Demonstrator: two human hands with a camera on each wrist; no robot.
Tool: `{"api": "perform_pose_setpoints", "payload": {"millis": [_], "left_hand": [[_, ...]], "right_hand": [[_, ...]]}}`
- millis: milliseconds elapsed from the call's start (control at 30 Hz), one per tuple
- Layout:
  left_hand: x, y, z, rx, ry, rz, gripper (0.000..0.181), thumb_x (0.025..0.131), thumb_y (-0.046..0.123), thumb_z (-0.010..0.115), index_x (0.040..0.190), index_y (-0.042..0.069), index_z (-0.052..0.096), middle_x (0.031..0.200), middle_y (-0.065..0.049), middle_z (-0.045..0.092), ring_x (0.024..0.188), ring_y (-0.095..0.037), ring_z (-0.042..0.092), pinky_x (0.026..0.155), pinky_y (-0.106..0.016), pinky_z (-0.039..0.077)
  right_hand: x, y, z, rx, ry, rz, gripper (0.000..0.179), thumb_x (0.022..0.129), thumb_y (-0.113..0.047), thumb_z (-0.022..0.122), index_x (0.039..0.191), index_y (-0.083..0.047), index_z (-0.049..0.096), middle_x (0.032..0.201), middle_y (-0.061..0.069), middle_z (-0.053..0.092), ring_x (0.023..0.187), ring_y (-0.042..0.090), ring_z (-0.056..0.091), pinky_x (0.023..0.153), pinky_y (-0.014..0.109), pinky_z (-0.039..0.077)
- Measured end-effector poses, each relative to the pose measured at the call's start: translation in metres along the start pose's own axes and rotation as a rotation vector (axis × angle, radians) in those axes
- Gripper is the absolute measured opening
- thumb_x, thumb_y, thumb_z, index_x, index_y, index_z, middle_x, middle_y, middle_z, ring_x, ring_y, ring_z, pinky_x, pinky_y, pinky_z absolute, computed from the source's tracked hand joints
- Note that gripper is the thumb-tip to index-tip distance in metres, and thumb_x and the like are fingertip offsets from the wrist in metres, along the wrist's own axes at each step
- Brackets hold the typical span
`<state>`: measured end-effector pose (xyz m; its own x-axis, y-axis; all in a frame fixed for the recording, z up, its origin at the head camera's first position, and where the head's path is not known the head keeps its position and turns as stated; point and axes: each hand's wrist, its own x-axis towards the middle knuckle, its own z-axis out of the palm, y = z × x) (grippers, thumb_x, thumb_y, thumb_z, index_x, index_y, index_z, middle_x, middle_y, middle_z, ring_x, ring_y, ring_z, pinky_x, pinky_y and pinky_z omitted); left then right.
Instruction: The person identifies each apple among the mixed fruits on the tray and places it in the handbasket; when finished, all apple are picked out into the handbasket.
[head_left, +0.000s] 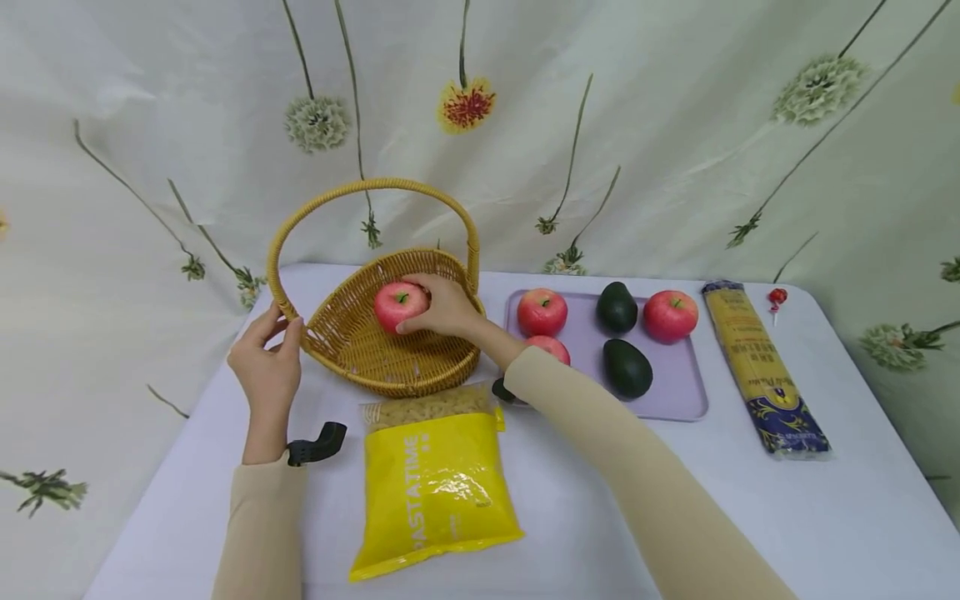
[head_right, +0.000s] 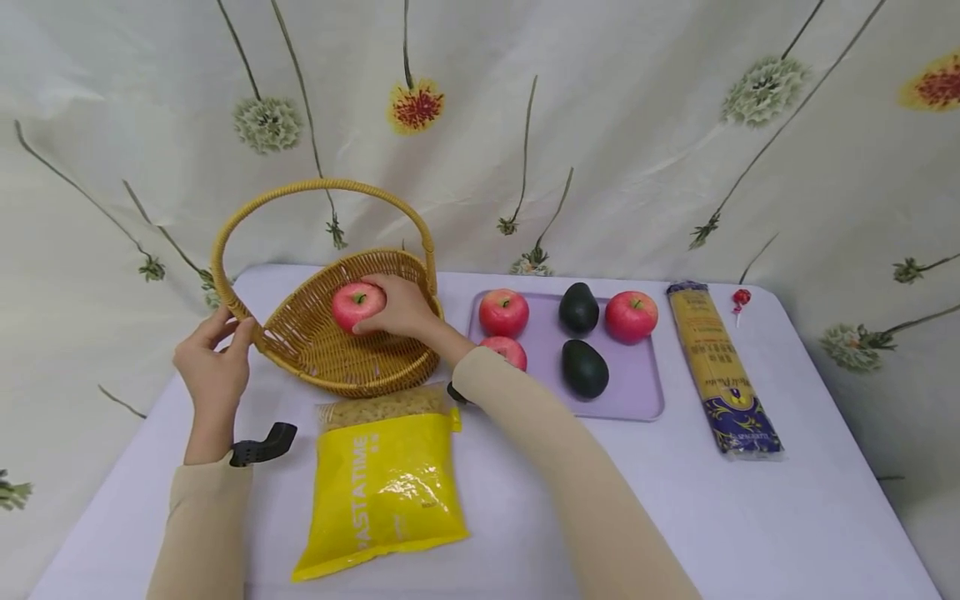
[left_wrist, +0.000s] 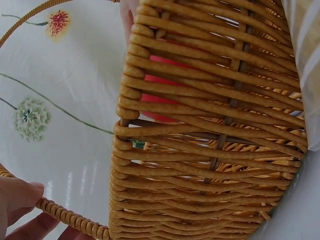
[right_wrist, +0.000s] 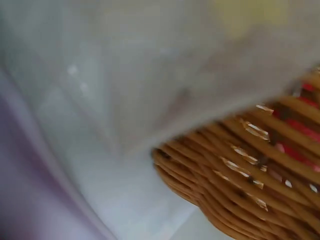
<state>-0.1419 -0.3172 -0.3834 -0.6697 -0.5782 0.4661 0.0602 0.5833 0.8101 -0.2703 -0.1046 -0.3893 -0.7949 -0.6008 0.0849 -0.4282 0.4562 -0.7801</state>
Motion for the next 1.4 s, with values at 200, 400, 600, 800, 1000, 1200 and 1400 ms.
{"api": "perform_pose_setpoints", "payload": {"millis": [200, 400, 600, 800, 1000, 1200, 1400], "left_hand": [[-0.002, -0.001, -0.001, 0.012, -0.007, -0.006, 0.038, 0.091, 0.007, 0.066, 0.129, 0.005, 0.062, 0.12, -0.013, 0.07, 0.086, 0.019, 0.05, 0.07, 0.002, 0.045], [-0.001, 0.001, -0.001, 0.008, -0.003, 0.002, 0.038, 0.092, 0.007, 0.065, 0.129, 0.005, 0.062, 0.121, -0.012, 0.069, 0.087, 0.017, 0.051, 0.07, 0.001, 0.045], [-0.002, 0.001, 0.0, 0.025, -0.004, 0.001, 0.038, 0.092, 0.008, 0.065, 0.13, 0.006, 0.062, 0.12, -0.011, 0.07, 0.089, 0.015, 0.052, 0.07, 0.002, 0.045], [-0.002, 0.001, 0.0, 0.031, 0.001, 0.004, 0.038, 0.092, 0.009, 0.065, 0.129, 0.005, 0.062, 0.121, -0.011, 0.069, 0.088, 0.017, 0.051, 0.069, 0.002, 0.044], [-0.001, 0.0, 0.0, 0.01, 0.008, 0.019, 0.037, 0.092, 0.006, 0.064, 0.128, 0.002, 0.062, 0.121, -0.014, 0.069, 0.086, 0.019, 0.05, 0.067, 0.003, 0.043], [-0.001, -0.001, 0.0, 0.014, 0.003, 0.013, 0.037, 0.092, 0.008, 0.064, 0.129, 0.003, 0.062, 0.121, -0.013, 0.069, 0.087, 0.018, 0.051, 0.068, 0.003, 0.043], [-0.001, -0.001, 0.001, 0.018, 0.002, 0.001, 0.037, 0.092, 0.01, 0.065, 0.129, 0.004, 0.062, 0.121, -0.011, 0.069, 0.089, 0.015, 0.053, 0.069, 0.002, 0.044]], "right_hand": [[0.004, 0.005, 0.008, -0.021, -0.028, 0.011, 0.08, 0.075, -0.029, 0.085, 0.144, -0.013, 0.049, 0.143, 0.005, 0.054, 0.127, 0.02, 0.052, 0.101, 0.032, 0.049], [0.011, 0.005, 0.012, -0.107, -0.072, -0.013, 0.08, 0.075, -0.033, 0.085, 0.143, -0.013, 0.049, 0.143, 0.005, 0.054, 0.13, 0.02, 0.05, 0.106, 0.031, 0.046], [0.011, 0.006, 0.014, -0.136, -0.118, -0.033, 0.079, 0.078, -0.032, 0.083, 0.145, -0.01, 0.047, 0.144, 0.007, 0.053, 0.131, 0.022, 0.049, 0.106, 0.034, 0.046], [0.013, 0.007, 0.016, -0.145, -0.116, -0.015, 0.079, 0.081, -0.032, 0.08, 0.147, -0.009, 0.044, 0.146, 0.009, 0.051, 0.133, 0.023, 0.047, 0.107, 0.035, 0.045], [0.014, 0.008, 0.015, -0.134, -0.115, -0.017, 0.079, 0.081, -0.031, 0.08, 0.147, -0.008, 0.043, 0.143, 0.008, 0.053, 0.132, 0.024, 0.048, 0.108, 0.037, 0.045], [0.014, 0.007, 0.015, -0.135, -0.115, -0.021, 0.079, 0.082, -0.031, 0.08, 0.147, -0.008, 0.043, 0.141, 0.009, 0.055, 0.131, 0.024, 0.049, 0.107, 0.037, 0.045], [0.012, 0.007, 0.013, -0.138, -0.124, -0.027, 0.079, 0.082, -0.033, 0.079, 0.148, -0.009, 0.042, 0.144, 0.01, 0.052, 0.133, 0.026, 0.046, 0.108, 0.038, 0.044]]}}
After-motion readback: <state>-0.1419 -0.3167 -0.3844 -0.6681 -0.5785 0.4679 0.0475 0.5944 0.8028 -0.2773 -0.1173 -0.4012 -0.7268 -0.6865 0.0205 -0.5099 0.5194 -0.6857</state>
